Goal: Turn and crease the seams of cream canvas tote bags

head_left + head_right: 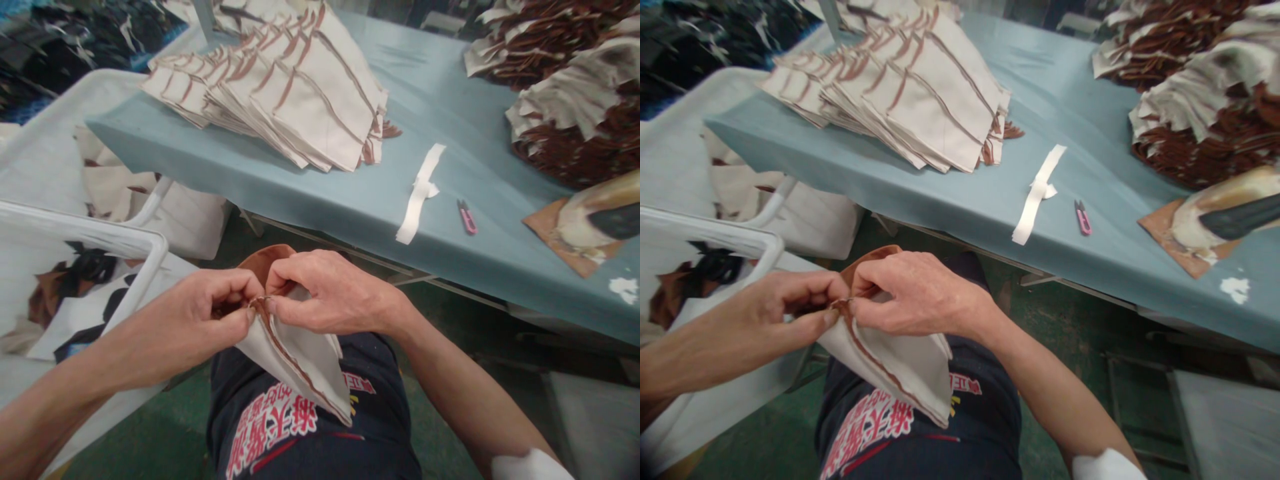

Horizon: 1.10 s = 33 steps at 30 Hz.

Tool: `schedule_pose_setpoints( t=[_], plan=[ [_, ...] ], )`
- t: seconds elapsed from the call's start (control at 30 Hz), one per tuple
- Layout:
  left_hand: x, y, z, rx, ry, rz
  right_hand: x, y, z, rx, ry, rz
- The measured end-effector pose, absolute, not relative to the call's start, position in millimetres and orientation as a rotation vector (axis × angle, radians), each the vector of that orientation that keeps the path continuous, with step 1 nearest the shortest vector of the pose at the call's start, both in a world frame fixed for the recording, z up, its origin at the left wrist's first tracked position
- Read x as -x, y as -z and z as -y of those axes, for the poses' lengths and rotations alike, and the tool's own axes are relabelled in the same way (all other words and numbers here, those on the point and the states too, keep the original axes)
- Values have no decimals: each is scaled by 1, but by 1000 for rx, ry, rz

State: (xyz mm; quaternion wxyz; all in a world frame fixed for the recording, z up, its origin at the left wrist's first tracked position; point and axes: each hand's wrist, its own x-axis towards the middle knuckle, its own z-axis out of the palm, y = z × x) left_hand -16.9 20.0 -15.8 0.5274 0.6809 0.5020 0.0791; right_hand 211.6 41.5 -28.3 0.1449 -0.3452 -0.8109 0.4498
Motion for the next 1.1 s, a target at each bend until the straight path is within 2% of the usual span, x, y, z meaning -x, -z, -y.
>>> schedule_pose_setpoints(
  t=[0.3,0.5,0.77,1.1],
  plan=[
    [25,2,-27,-1707,-17,-1268,-208,29,-42,981,-1257,2362],
    [25,0,-33,-2152,-34,-1165,-206,30,-41,982,-1163,2419],
    [25,0,-20,-2695,-304,-1057,-202,19,-33,918,-648,2513],
    [17,-7,-10,-2693,-620,-1094,-204,1,-39,979,-642,2536]
  ],
)
